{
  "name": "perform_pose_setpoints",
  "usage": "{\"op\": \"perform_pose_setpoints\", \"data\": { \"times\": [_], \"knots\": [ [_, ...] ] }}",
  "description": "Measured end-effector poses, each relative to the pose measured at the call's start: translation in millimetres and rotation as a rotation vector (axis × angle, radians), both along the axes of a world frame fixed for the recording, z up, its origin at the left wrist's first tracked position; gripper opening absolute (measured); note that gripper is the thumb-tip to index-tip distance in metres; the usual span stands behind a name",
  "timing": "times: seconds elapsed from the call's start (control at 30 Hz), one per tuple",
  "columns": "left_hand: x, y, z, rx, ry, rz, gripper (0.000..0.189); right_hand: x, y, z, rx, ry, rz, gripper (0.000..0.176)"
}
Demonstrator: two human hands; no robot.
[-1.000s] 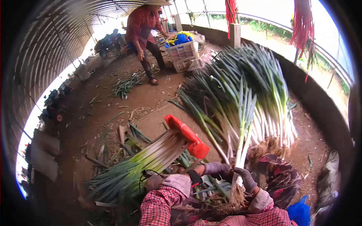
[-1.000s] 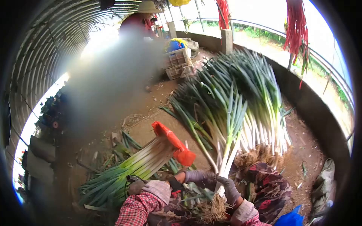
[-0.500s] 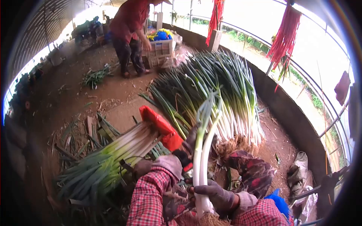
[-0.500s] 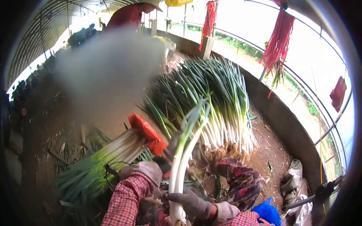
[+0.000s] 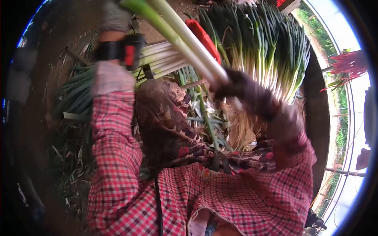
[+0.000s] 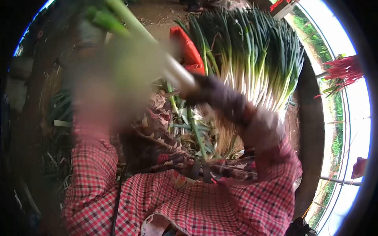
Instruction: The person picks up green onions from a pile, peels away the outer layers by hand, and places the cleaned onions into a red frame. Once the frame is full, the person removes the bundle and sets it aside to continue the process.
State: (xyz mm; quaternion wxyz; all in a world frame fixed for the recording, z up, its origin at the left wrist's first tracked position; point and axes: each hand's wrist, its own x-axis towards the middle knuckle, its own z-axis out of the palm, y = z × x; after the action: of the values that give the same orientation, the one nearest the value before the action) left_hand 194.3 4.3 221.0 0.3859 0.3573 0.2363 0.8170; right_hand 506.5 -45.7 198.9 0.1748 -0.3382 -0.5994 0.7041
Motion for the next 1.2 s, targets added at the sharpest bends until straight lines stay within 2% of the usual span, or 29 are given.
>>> {"op": "perform_pose_setpoints", "data": {
  "times": [0.07, 0.13, 0.23, 0.3, 0.37, 0.4, 0.43, 0.47, 0.53, 0.6, 0.63, 0.73, 0.77, 0.8, 0.83, 0.87, 0.9, 1.0, 1.07, 1.1, 1.13, 1.17, 1.2],
  "knots": [
    [-52, -36, 10, 0.029, 0.021, 0.169, 0.053, -19, 76, -17, 0.967, -0.456, 0.334, 0.045],
    [-90, -67, 14, 0.025, 0.051, 0.327, 0.052, -51, 126, -31, 1.188, -0.23, 0.373, 0.045],
    [-126, -108, -16, -0.064, -0.006, 0.463, 0.051, -103, 146, -44, 1.225, -0.414, 0.316, 0.044],
    [-143, -128, -56, -0.134, -0.153, 0.434, 0.045, -129, 159, -72, 1.319, -0.492, 0.361, 0.043],
    [-170, -147, -116, -0.28, -0.311, 0.375, 0.046, -151, 170, -116, 1.355, -0.605, 0.366, 0.045],
    [-172, -160, -147, -0.168, -0.73, 0.088, 0.046, -156, 175, -141, 1.342, -0.613, 0.367, 0.046],
    [-162, -166, -162, -0.352, -0.563, 0.19, 0.046, -154, 181, -172, 1.374, -0.61, 0.337, 0.045],
    [-152, -171, -177, -0.546, -0.396, 0.277, 0.046, -156, 177, -178, 1.344, -0.83, 0.414, 0.043],
    [-82, -172, -178, 0.356, -1.839, 0.353, 0.03, -143, 178, -202, 1.289, -0.964, 0.535, 0.04],
    [-73, -165, -179, 1.078, -2.731, 0.246, 0.028, -121, 179, -222, 1.241, -1.002, 0.604, 0.031],
    [-82, -163, -177, 1.222, -2.979, 0.147, 0.03, -116, 176, -229, 1.219, -1.003, 0.555, 0.021],
    [-111, -155, -173, 1.755, -3.659, -0.314, 0.04, -118, 174, -256, 1.228, -1.021, 0.375, 0.019],
    [-115, -153, -175, 1.991, -3.831, -0.559, 0.044, -116, 172, -259, 1.256, -0.996, 0.407, 0.019],
    [-118, -150, -177, 2.247, -3.949, -0.899, 0.048, -114, 172, -258, 1.288, -0.969, 0.433, 0.019],
    [-119, -141, -185, 1.698, -3.983, -0.729, 0.052, -113, 175, -256, 1.322, -0.942, 0.45, 0.019],
    [-120, -127, -198, 1.235, -3.908, -0.579, 0.056, -111, 176, -253, 1.352, -0.914, 0.465, 0.019],
    [-119, -116, -207, 0.845, -3.762, -0.445, 0.061, -110, 173, -249, 1.308, -0.908, 0.387, 0.019],
    [-117, -97, -225, 1.215, -3.623, -0.005, 0.063, -107, 174, -261, 1.371, -0.889, 0.327, 0.02],
    [-110, -104, -232, 1.573, -3.566, 0.188, 0.056, -106, 179, -270, 1.32, -0.962, 0.341, 0.018],
    [-107, -109, -235, 1.754, -3.517, 0.281, 0.052, -108, 165, -245, 1.126, -0.93, 0.265, 0.018],
    [-105, -117, -250, 1.784, -3.446, 0.293, 0.047, -109, 160, -231, 0.933, -0.891, 0.186, 0.019],
    [-103, -129, -275, 1.812, -3.372, 0.312, 0.042, -106, 165, -244, 1.223, -0.934, 0.287, 0.023],
    [-97, -135, -281, 1.844, -3.295, 0.327, 0.037, -106, 166, -247, 1.224, -0.947, 0.301, 0.024]
  ]
}}
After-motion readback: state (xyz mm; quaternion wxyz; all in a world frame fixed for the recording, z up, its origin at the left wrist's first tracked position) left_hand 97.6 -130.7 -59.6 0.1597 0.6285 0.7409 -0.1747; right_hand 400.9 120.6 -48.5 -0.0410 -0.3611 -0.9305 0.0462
